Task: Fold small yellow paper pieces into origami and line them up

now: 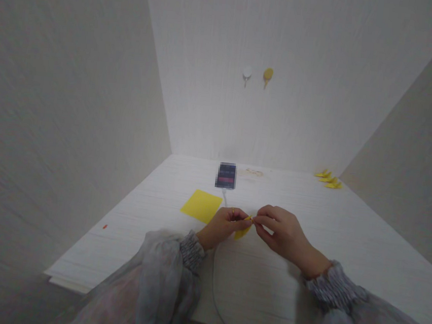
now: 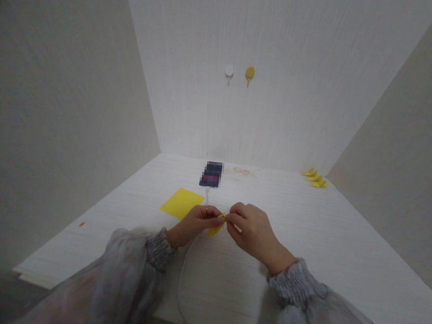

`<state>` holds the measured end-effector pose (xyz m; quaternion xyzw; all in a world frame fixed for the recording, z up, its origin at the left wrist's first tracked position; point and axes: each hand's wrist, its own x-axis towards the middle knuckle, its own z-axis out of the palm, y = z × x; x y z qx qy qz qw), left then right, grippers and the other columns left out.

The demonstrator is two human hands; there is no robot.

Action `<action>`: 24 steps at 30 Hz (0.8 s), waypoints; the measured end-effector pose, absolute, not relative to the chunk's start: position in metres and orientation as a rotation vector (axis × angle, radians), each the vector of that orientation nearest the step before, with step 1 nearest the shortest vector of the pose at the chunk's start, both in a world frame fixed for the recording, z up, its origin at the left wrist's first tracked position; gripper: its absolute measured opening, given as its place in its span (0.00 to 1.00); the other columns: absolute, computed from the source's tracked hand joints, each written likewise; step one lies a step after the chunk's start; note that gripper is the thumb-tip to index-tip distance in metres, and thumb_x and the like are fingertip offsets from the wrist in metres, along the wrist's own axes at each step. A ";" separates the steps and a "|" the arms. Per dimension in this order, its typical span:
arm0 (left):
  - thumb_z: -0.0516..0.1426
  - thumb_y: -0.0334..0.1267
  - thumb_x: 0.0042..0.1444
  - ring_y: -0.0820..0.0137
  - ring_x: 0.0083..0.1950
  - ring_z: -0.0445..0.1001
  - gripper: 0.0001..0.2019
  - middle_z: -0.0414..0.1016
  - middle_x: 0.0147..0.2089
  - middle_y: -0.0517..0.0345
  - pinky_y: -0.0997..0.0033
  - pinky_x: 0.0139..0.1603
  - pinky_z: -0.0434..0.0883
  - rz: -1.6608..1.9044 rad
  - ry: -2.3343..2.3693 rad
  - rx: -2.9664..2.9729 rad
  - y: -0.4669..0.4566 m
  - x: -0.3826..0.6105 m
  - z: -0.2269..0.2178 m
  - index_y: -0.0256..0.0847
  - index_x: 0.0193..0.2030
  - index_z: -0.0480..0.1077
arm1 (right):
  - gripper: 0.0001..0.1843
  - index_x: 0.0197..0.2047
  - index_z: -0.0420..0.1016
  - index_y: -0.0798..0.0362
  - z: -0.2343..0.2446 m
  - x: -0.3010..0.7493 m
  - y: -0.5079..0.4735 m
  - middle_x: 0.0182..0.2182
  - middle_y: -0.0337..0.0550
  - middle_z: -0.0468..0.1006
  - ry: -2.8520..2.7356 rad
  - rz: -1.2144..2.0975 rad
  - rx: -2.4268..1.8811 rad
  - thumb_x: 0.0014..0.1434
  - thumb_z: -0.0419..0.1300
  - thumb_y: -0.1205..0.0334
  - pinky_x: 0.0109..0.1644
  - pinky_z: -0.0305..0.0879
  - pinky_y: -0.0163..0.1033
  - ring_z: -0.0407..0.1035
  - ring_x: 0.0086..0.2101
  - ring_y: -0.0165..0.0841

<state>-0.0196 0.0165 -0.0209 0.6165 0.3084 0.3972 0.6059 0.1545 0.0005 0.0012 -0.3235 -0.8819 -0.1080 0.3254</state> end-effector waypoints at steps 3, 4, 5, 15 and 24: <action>0.58 0.44 0.42 0.79 0.26 0.61 0.14 0.66 0.25 0.59 0.76 0.29 0.58 0.938 0.718 1.384 0.015 -0.017 -0.018 0.32 0.28 0.69 | 0.06 0.29 0.71 0.54 -0.001 0.151 -0.001 0.26 0.42 0.71 -2.264 -0.378 -0.849 0.53 0.53 0.67 0.29 0.57 0.33 0.62 0.26 0.28; 0.59 0.44 0.41 0.79 0.26 0.61 0.14 0.66 0.25 0.59 0.76 0.29 0.58 0.947 0.719 1.361 0.014 -0.016 -0.016 0.32 0.28 0.69 | 0.07 0.29 0.71 0.54 -0.002 0.150 -0.001 0.26 0.43 0.71 -2.245 -0.411 -0.846 0.53 0.52 0.67 0.28 0.57 0.33 0.62 0.25 0.28; 0.59 0.44 0.41 0.79 0.26 0.61 0.14 0.66 0.25 0.59 0.76 0.29 0.58 0.959 0.721 1.339 0.013 -0.015 -0.015 0.32 0.28 0.69 | 0.07 0.28 0.71 0.54 -0.002 0.149 -0.002 0.25 0.43 0.71 -2.230 -0.441 -0.844 0.53 0.52 0.67 0.27 0.57 0.32 0.62 0.25 0.28; 0.59 0.43 0.41 0.76 0.29 0.65 0.13 0.69 0.27 0.58 0.74 0.34 0.62 1.133 0.729 1.322 0.012 -0.013 -0.011 0.33 0.29 0.70 | 0.11 0.40 0.70 0.50 0.001 0.149 -0.006 0.36 0.46 0.74 -2.211 -0.291 -0.877 0.52 0.53 0.66 0.30 0.62 0.36 0.67 0.28 0.30; 0.57 0.42 0.45 0.77 0.28 0.63 0.11 0.68 0.26 0.59 0.76 0.30 0.62 1.204 0.797 1.473 0.009 -0.015 -0.010 0.33 0.29 0.69 | 0.10 0.38 0.71 0.51 -0.001 0.146 -0.005 0.36 0.46 0.74 -2.119 -0.006 -0.857 0.52 0.53 0.66 0.34 0.66 0.37 0.69 0.32 0.31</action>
